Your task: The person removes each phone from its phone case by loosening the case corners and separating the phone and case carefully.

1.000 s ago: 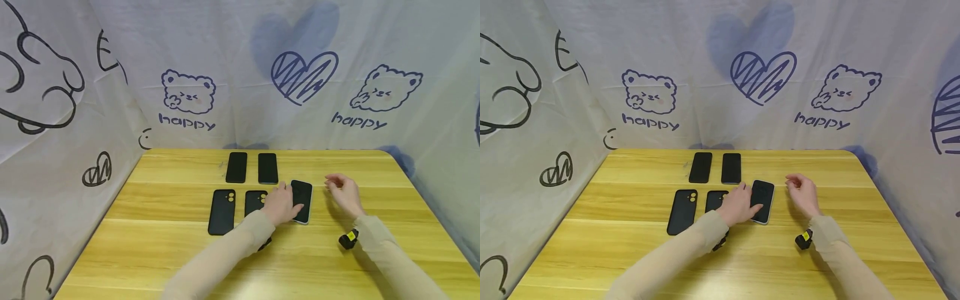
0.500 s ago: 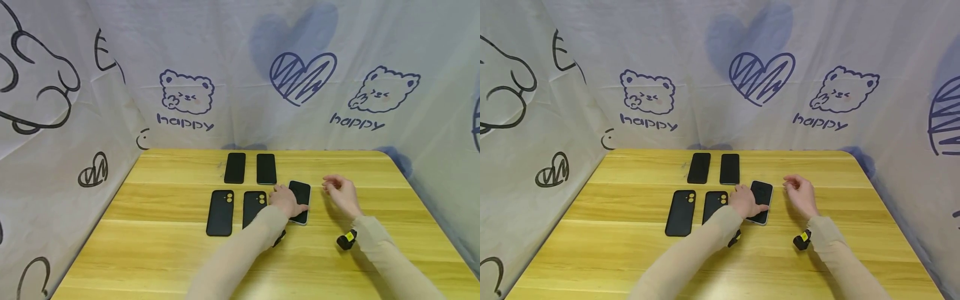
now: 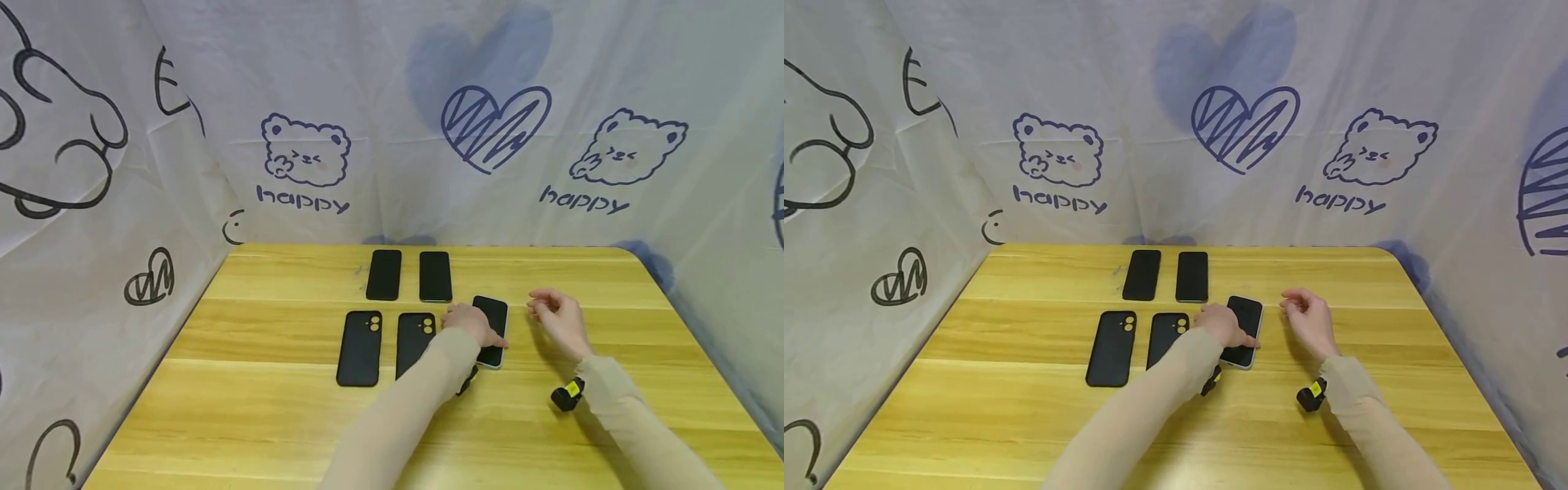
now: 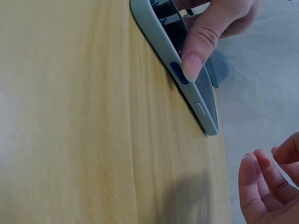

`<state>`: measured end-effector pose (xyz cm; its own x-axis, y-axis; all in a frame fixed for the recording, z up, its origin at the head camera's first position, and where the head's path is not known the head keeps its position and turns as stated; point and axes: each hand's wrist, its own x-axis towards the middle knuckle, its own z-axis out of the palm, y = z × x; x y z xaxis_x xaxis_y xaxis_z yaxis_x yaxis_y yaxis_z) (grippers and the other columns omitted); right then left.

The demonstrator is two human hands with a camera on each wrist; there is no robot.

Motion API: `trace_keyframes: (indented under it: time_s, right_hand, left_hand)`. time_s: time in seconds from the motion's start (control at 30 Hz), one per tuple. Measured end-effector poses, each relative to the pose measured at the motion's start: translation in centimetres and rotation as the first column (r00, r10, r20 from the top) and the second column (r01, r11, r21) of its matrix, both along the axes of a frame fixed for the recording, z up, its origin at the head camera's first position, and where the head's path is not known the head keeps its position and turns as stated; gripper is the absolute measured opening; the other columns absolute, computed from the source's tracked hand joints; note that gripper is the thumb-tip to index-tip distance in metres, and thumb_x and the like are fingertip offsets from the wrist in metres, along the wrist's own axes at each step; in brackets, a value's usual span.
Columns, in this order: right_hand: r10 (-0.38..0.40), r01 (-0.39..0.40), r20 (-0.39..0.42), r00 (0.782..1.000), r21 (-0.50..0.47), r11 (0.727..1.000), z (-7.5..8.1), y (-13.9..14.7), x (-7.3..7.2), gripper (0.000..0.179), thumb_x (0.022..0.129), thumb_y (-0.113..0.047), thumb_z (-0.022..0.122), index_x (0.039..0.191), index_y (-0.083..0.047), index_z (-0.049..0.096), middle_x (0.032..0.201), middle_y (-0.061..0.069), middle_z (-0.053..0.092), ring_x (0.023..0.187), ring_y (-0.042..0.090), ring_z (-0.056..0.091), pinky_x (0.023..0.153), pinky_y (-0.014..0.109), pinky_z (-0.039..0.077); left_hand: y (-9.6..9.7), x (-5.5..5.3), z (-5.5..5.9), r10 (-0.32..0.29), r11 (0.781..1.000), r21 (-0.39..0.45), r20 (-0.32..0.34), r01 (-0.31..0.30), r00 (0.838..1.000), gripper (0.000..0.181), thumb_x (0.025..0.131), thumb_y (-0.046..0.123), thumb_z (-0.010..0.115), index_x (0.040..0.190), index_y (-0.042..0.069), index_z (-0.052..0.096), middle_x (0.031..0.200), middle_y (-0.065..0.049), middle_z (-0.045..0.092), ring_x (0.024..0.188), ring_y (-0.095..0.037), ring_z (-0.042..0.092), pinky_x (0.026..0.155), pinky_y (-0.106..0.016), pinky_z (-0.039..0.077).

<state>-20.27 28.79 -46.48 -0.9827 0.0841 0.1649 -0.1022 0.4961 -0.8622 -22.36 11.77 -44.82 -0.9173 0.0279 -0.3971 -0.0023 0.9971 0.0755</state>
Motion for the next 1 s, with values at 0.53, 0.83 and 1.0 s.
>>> trace_keyframes:
  time_s: [0.53,0.83,1.0]
  right_hand:
    - [-0.022,0.022,0.013,1.0,-0.003,1.0,-0.3,-0.3,0.0,0.028,0.102,-0.002,0.048,0.124,0.011,0.061,0.111,0.032,0.067,0.079,0.002,0.065,0.071,0.019,0.058]
    - [-0.03,0.03,0.0,1.0,-0.02,0.999,-0.3,-0.2,0.0,0.028,0.101,0.0,0.047,0.122,0.011,0.062,0.108,0.033,0.067,0.077,0.004,0.067,0.07,0.019,0.058]
    - [-0.024,0.023,-0.017,1.0,-0.055,0.998,-0.2,-0.1,0.0,0.027,0.101,0.001,0.048,0.121,0.013,0.062,0.099,0.023,0.07,0.076,0.004,0.067,0.069,0.019,0.058]
  left_hand:
    - [-0.9,1.4,2.1,0.004,1.0,0.016,0.045,-0.005,0.999,0.087,0.076,0.081,0.066,0.139,0.022,0.061,0.134,0.002,0.065,0.121,-0.017,0.061,0.104,-0.032,0.049]
    - [-0.7,0.6,-0.1,0.004,0.987,0.158,-0.018,-0.001,1.0,0.078,0.074,0.075,0.074,0.128,0.019,0.068,0.117,0.001,0.072,0.097,-0.014,0.067,0.082,-0.026,0.056]
    - [-0.7,0.9,-0.7,0.01,0.955,0.296,-0.077,0.013,0.997,0.067,0.079,0.063,0.078,0.123,0.014,0.069,0.11,0.0,0.073,0.093,-0.015,0.067,0.083,-0.028,0.056]
